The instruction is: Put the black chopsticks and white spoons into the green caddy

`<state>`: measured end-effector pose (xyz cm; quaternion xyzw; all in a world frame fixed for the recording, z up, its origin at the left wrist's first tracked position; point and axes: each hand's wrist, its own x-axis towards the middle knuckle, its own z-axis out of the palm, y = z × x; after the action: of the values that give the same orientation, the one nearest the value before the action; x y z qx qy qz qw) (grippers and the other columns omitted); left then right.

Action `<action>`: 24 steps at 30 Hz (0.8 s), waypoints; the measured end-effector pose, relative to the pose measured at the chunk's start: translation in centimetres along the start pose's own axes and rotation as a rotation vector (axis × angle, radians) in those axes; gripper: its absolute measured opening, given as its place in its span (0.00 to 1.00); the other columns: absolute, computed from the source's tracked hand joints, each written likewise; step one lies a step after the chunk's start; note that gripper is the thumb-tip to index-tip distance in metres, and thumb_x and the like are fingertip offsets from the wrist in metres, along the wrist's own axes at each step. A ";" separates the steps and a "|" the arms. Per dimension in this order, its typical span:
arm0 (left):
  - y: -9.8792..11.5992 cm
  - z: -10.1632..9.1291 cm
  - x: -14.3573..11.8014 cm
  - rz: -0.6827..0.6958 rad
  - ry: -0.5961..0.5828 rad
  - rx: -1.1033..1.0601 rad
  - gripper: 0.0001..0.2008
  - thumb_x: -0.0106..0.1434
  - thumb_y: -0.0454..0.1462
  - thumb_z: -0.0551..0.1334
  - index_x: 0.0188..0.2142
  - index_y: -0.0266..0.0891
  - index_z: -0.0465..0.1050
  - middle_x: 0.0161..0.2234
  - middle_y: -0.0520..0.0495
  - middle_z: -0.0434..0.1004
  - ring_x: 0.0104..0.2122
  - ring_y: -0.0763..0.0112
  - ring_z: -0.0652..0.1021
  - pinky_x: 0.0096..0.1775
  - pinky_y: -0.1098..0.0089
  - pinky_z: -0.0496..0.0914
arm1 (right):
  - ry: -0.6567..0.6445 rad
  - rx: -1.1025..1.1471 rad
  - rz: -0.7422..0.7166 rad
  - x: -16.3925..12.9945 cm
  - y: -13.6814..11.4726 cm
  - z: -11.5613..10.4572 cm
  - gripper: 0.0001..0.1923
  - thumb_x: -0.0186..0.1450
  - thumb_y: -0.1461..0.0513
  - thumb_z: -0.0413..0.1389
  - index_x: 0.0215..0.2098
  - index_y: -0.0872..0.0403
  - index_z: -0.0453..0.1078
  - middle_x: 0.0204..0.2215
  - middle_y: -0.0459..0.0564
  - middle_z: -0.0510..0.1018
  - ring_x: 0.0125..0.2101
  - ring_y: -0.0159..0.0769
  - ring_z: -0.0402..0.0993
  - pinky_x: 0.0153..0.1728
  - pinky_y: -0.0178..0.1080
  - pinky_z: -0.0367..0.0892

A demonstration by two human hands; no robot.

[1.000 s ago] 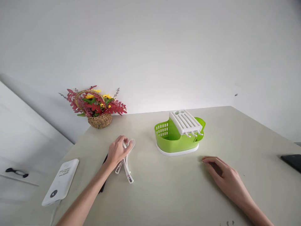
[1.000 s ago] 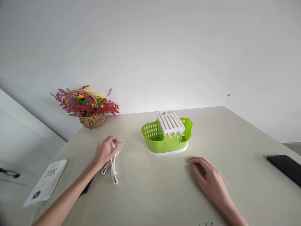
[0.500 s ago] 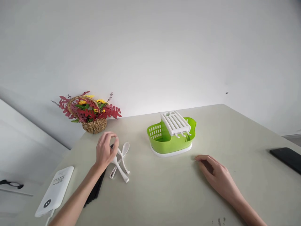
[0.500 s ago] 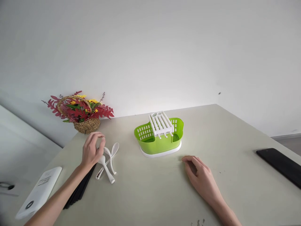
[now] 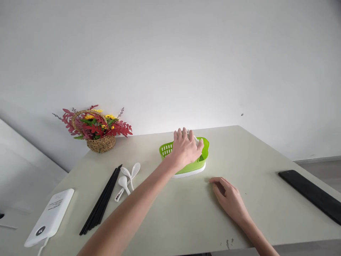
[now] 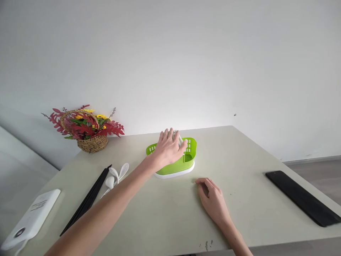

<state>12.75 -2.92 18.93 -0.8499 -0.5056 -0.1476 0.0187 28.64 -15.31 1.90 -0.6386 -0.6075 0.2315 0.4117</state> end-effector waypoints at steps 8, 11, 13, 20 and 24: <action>-12.9 -3.6 0.9 -0.123 -0.221 0.085 0.33 0.73 0.51 0.38 0.73 0.46 0.46 0.75 0.48 0.40 0.73 0.47 0.45 0.69 0.38 0.46 | -0.014 -0.034 0.044 -0.2 0.5 0.3 0.15 0.67 0.52 0.49 0.43 0.46 0.74 0.45 0.48 0.82 0.40 0.40 0.77 0.41 0.39 0.70; -18.3 -5.0 0.1 -0.233 -0.186 0.109 0.32 0.74 0.50 0.36 0.73 0.50 0.47 0.75 0.53 0.43 0.73 0.50 0.47 0.68 0.40 0.51 | -0.038 -0.054 0.089 -0.3 0.8 0.3 0.15 0.67 0.50 0.49 0.43 0.44 0.74 0.45 0.46 0.82 0.37 0.39 0.77 0.39 0.39 0.71; -21.1 -5.5 -0.7 -0.267 -0.138 0.126 0.31 0.74 0.50 0.36 0.73 0.50 0.49 0.75 0.54 0.45 0.73 0.51 0.48 0.68 0.41 0.53 | -0.050 -0.065 0.105 -0.4 1.0 0.3 0.15 0.67 0.50 0.49 0.44 0.44 0.74 0.46 0.45 0.82 0.36 0.38 0.77 0.38 0.38 0.71; -26.4 -6.3 -2.9 -0.311 -0.068 0.135 0.30 0.73 0.49 0.39 0.72 0.52 0.53 0.74 0.58 0.49 0.73 0.58 0.50 0.69 0.50 0.52 | -0.039 -0.085 0.092 -0.5 1.1 0.3 0.17 0.67 0.49 0.49 0.44 0.44 0.75 0.46 0.46 0.82 0.36 0.39 0.77 0.38 0.39 0.71; -26.7 -6.7 -3.7 -0.299 -0.066 0.154 0.30 0.73 0.48 0.40 0.72 0.52 0.53 0.73 0.58 0.50 0.73 0.62 0.51 0.69 0.55 0.53 | -0.039 -0.079 0.100 -0.6 1.3 0.4 0.18 0.66 0.48 0.49 0.43 0.44 0.75 0.45 0.47 0.83 0.38 0.41 0.78 0.38 0.40 0.71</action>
<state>-13.48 5.74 21.17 -0.7656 -0.6365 -0.0817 0.0448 29.00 -15.67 0.49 -0.6792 -0.5915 0.2401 0.3622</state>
